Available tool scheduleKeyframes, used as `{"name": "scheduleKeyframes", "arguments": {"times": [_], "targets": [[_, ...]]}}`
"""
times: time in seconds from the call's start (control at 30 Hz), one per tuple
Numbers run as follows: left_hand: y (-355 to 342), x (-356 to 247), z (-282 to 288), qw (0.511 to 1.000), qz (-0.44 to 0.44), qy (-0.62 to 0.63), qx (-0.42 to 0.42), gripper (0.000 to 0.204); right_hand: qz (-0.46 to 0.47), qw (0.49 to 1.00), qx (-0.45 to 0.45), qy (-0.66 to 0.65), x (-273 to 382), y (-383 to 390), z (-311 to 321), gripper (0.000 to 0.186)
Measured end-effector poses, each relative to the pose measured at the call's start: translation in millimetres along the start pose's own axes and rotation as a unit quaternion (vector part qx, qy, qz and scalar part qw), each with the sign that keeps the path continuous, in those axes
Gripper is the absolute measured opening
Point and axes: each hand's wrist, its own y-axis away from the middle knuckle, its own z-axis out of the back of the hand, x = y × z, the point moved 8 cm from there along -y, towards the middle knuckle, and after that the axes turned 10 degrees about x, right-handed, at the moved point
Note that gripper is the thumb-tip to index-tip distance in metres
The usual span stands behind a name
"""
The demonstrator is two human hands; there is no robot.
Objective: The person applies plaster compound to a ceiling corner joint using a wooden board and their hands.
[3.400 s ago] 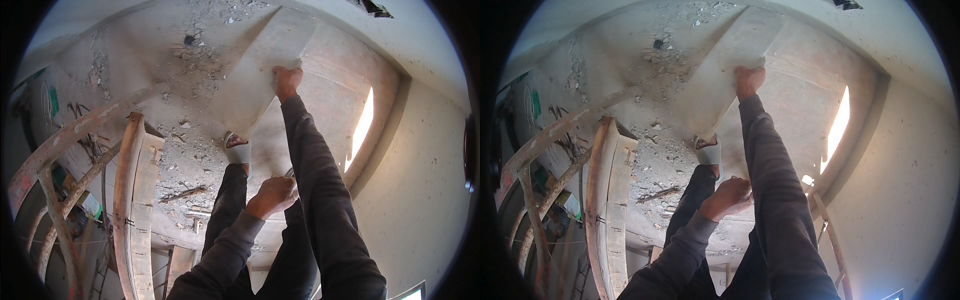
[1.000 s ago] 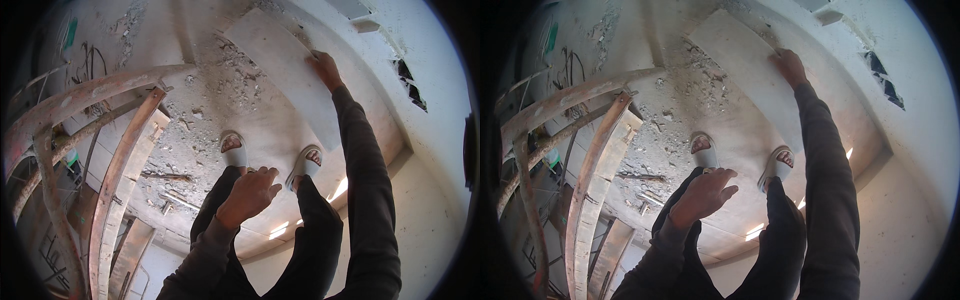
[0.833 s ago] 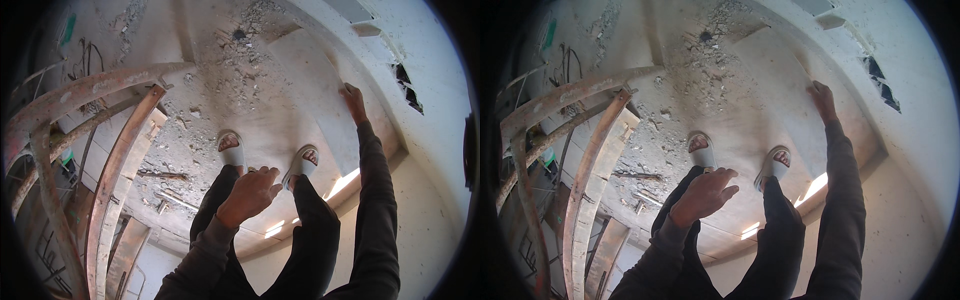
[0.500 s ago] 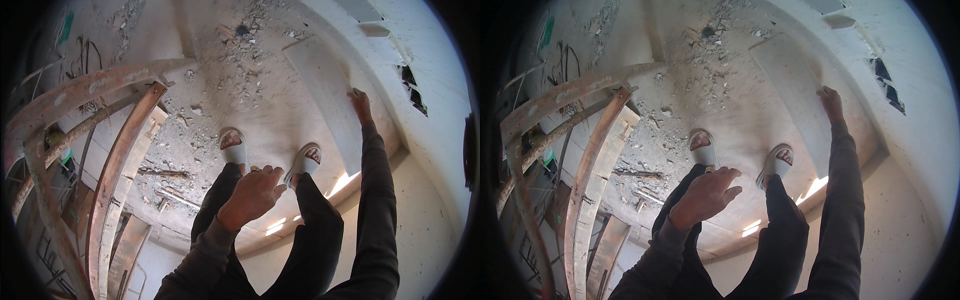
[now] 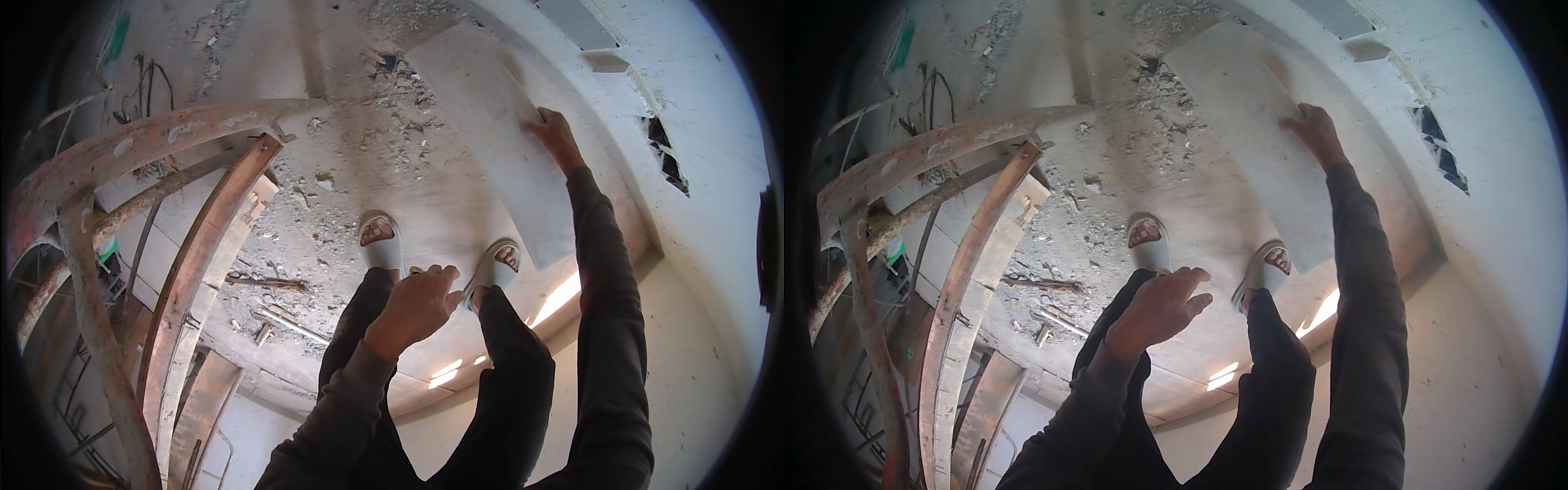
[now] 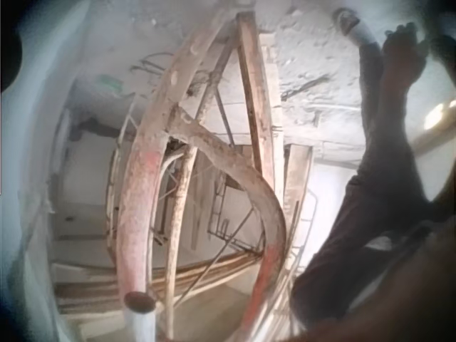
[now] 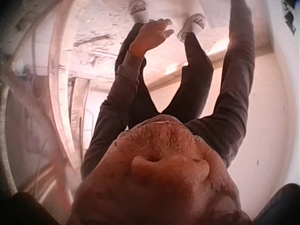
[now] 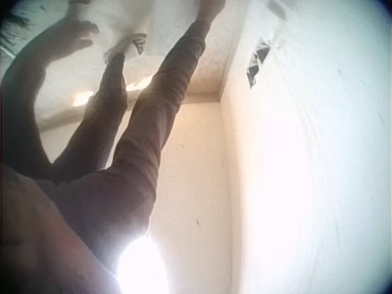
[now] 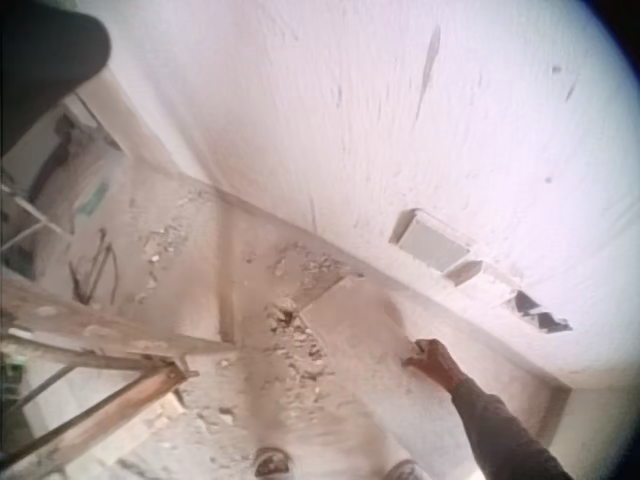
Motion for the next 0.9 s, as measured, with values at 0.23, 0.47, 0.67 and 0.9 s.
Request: {"name": "scheduleKeyframes", "arguments": {"times": [0.23, 0.47, 0.67, 0.9], "targets": [[-7.3, -1.9, -6.4, 1.000, -0.018, -0.001, -0.014, 0.036, -0.029, 0.951, -0.143, 0.274, -26.5, 118.4, 58.0, 0.025], [-11.3, -11.6, -10.1, 1.000, -0.018, -0.005, -0.004, 0.036, -0.047, 0.876, -0.203, 0.436, -60.1, 105.2, 61.1, 0.030], [-11.5, -8.6, -10.9, 1.000, -0.002, 0.000, 0.007, 0.037, -0.062, 0.902, -0.208, 0.373, -83.4, 85.3, 22.9, 0.028], [-10.5, -9.4, -8.5, 1.000, 0.005, -0.020, 0.015, 0.038, 0.006, 0.904, -0.250, 0.346, -101.5, 64.4, 16.2, 0.036]]}}
